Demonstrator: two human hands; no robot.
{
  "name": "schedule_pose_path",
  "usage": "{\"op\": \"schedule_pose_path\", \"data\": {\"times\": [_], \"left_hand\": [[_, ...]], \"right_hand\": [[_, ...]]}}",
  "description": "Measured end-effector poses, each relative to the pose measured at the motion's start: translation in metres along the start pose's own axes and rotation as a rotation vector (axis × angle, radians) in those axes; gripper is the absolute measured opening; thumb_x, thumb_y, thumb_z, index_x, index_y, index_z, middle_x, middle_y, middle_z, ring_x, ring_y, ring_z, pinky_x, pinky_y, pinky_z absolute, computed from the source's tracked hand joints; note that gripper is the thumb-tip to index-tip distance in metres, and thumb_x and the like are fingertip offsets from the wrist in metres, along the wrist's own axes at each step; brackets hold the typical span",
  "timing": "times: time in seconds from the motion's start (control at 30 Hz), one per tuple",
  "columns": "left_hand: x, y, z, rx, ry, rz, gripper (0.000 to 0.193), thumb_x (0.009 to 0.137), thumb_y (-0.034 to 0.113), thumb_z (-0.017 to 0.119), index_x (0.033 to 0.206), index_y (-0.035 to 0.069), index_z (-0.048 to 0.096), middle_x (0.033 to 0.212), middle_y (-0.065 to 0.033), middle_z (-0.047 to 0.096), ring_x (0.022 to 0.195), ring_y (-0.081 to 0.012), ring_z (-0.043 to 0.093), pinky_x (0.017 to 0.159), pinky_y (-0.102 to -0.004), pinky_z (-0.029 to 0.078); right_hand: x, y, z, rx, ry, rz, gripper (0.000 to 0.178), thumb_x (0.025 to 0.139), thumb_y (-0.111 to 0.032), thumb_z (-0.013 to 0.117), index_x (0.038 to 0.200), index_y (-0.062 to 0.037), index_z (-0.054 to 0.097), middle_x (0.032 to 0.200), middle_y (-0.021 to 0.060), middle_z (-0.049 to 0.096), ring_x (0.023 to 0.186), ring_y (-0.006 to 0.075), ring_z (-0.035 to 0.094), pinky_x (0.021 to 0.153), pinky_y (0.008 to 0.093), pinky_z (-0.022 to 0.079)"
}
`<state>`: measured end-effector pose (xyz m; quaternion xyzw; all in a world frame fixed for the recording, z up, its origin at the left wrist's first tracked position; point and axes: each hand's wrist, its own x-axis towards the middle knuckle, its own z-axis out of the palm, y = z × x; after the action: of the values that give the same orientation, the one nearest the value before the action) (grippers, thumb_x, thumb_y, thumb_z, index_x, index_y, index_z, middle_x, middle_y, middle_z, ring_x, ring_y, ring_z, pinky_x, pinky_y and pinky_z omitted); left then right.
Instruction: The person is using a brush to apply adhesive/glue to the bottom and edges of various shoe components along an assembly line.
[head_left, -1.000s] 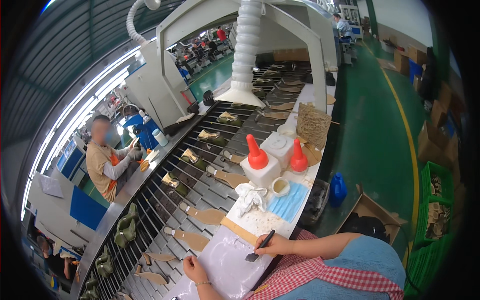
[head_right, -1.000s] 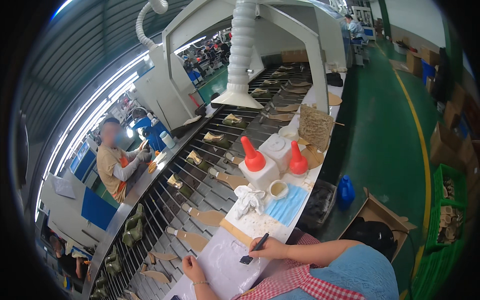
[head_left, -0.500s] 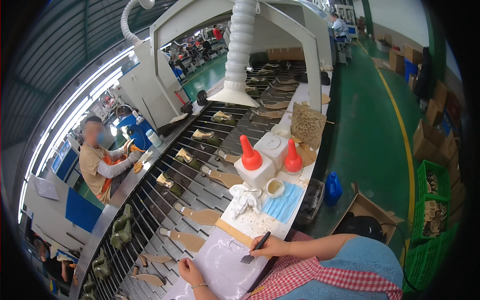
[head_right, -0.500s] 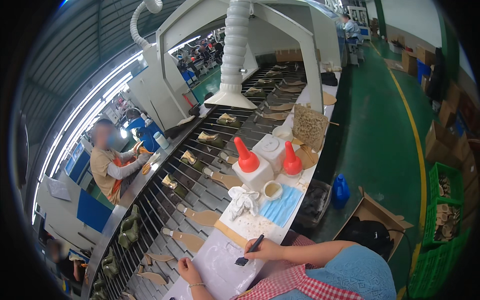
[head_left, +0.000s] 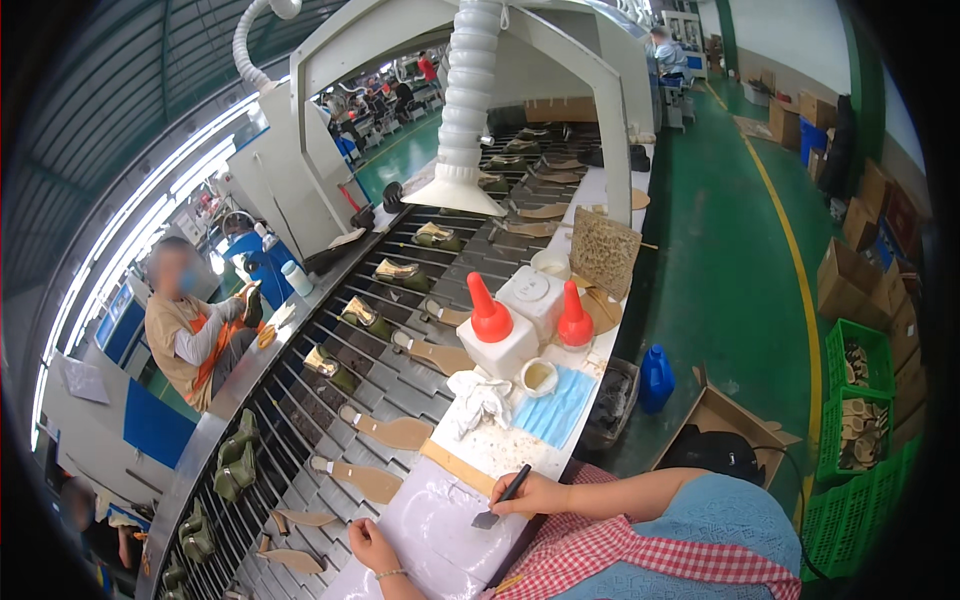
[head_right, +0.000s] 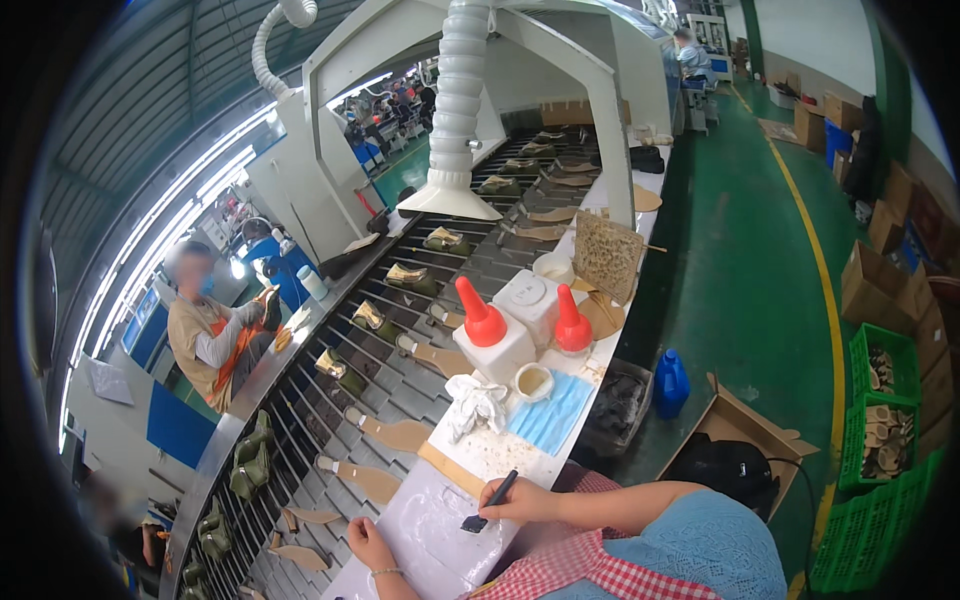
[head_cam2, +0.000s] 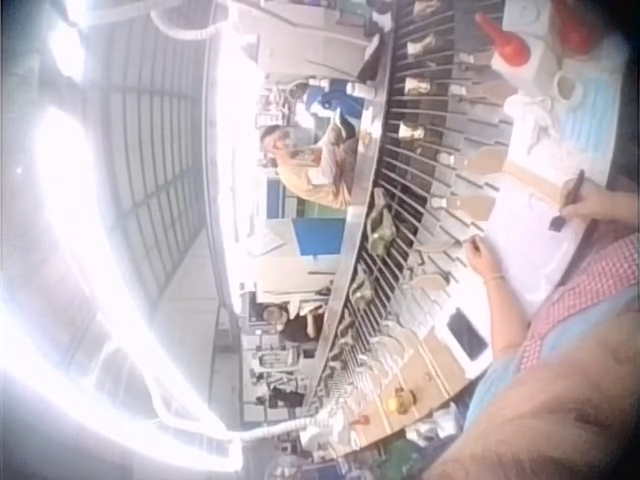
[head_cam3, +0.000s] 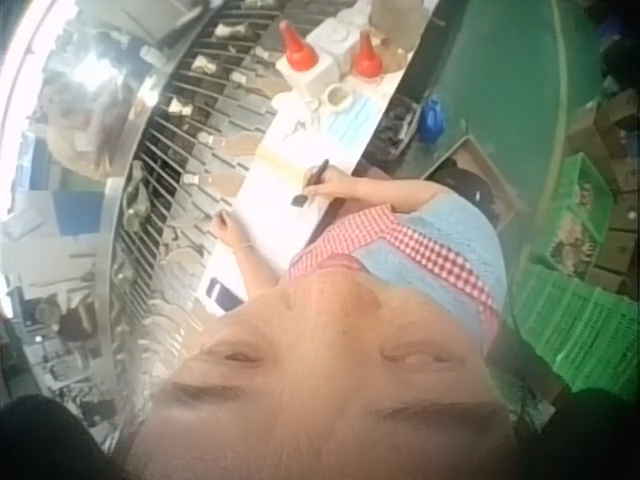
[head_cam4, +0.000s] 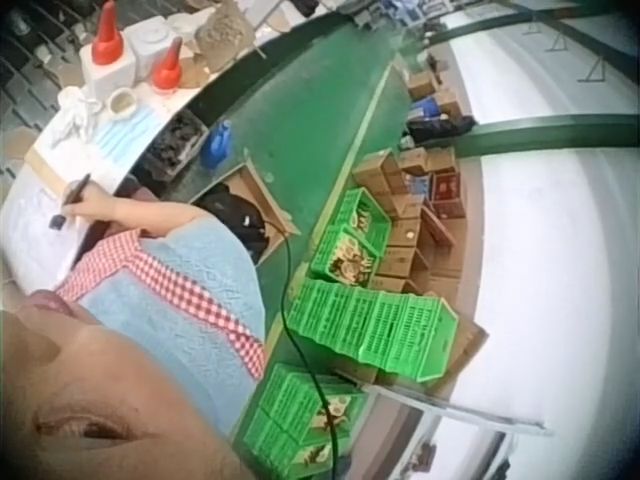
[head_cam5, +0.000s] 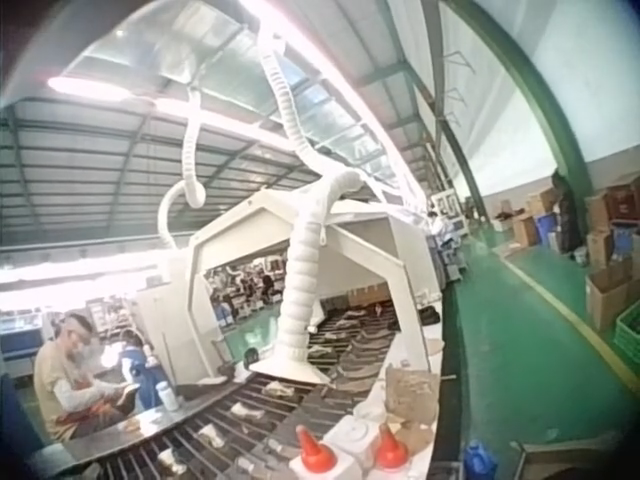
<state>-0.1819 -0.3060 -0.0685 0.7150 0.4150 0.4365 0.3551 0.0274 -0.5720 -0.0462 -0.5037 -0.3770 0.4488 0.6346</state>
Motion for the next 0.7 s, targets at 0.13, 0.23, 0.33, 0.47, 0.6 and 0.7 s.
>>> {"op": "schedule_pose_path", "data": {"times": [0.13, 0.23, 0.33, 0.47, 0.6, 0.7], "left_hand": [[-0.002, 0.005, -0.007, 0.063, 0.005, 0.025, 0.010, 0.088, 0.009, 0.056, 0.083, 0.000, 0.056, 0.073, -0.0029, 0.053, 0.066, -0.0113, 0.047, 0.061, -0.0258, 0.042], [-0.003, 0.001, -0.012, 0.025, -0.022, -0.043, 0.010, 0.088, 0.010, 0.057, 0.085, 0.000, 0.057, 0.074, -0.0033, 0.055, 0.068, -0.0123, 0.048, 0.062, -0.0269, 0.043], [-0.002, -0.002, -0.011, 0.138, -0.003, 0.017, 0.012, 0.088, 0.010, 0.057, 0.086, -0.001, 0.057, 0.074, -0.0034, 0.055, 0.068, -0.0122, 0.048, 0.063, -0.0276, 0.042], [0.003, 0.008, 0.000, 0.159, -0.040, 0.038, 0.014, 0.090, 0.012, 0.056, 0.091, -0.002, 0.057, 0.082, -0.0049, 0.057, 0.073, -0.0124, 0.050, 0.068, -0.0268, 0.043], [0.007, -0.002, 0.000, 0.132, -0.077, -0.028, 0.017, 0.093, 0.013, 0.053, 0.097, -0.003, 0.057, 0.089, -0.0055, 0.057, 0.080, -0.0137, 0.050, 0.073, -0.0266, 0.044], [0.006, -0.002, 0.001, 0.174, -0.103, -0.018, 0.020, 0.095, 0.017, 0.052, 0.098, -0.003, 0.056, 0.091, -0.0051, 0.057, 0.082, -0.0145, 0.050, 0.075, -0.0267, 0.044]], "right_hand": [[-0.004, 0.001, 0.009, -0.009, 0.054, -0.030, 0.015, 0.083, -0.012, 0.070, 0.092, -0.0025, 0.063, 0.084, 0.0006, 0.063, 0.077, 0.0072, 0.056, 0.070, 0.0230, 0.046], [-0.003, -0.003, 0.010, 0.017, 0.052, -0.020, 0.014, 0.083, -0.012, 0.070, 0.091, -0.0028, 0.063, 0.083, 0.0005, 0.062, 0.077, 0.0071, 0.056, 0.070, 0.0232, 0.045], [-0.004, 0.000, 0.012, -0.002, 0.035, -0.011, 0.014, 0.083, -0.012, 0.070, 0.091, -0.0030, 0.063, 0.083, 0.0005, 0.062, 0.078, 0.0075, 0.056, 0.070, 0.0232, 0.046], [-0.002, -0.008, 0.004, -0.086, 0.091, -0.088, 0.017, 0.081, -0.012, 0.072, 0.091, -0.0029, 0.063, 0.082, 0.0006, 0.061, 0.077, 0.0075, 0.056, 0.069, 0.0227, 0.046], [-0.003, -0.010, 0.003, -0.041, 0.155, -0.177, 0.020, 0.079, -0.020, 0.072, 0.087, -0.0057, 0.060, 0.076, 0.0018, 0.060, 0.069, 0.0107, 0.055, 0.063, 0.0271, 0.045], [-0.003, -0.003, 0.001, -0.136, 0.196, -0.273, 0.022, 0.077, -0.021, 0.072, 0.086, -0.0052, 0.059, 0.076, 0.0062, 0.062, 0.069, 0.0183, 0.059, 0.064, 0.0308, 0.046]]}}
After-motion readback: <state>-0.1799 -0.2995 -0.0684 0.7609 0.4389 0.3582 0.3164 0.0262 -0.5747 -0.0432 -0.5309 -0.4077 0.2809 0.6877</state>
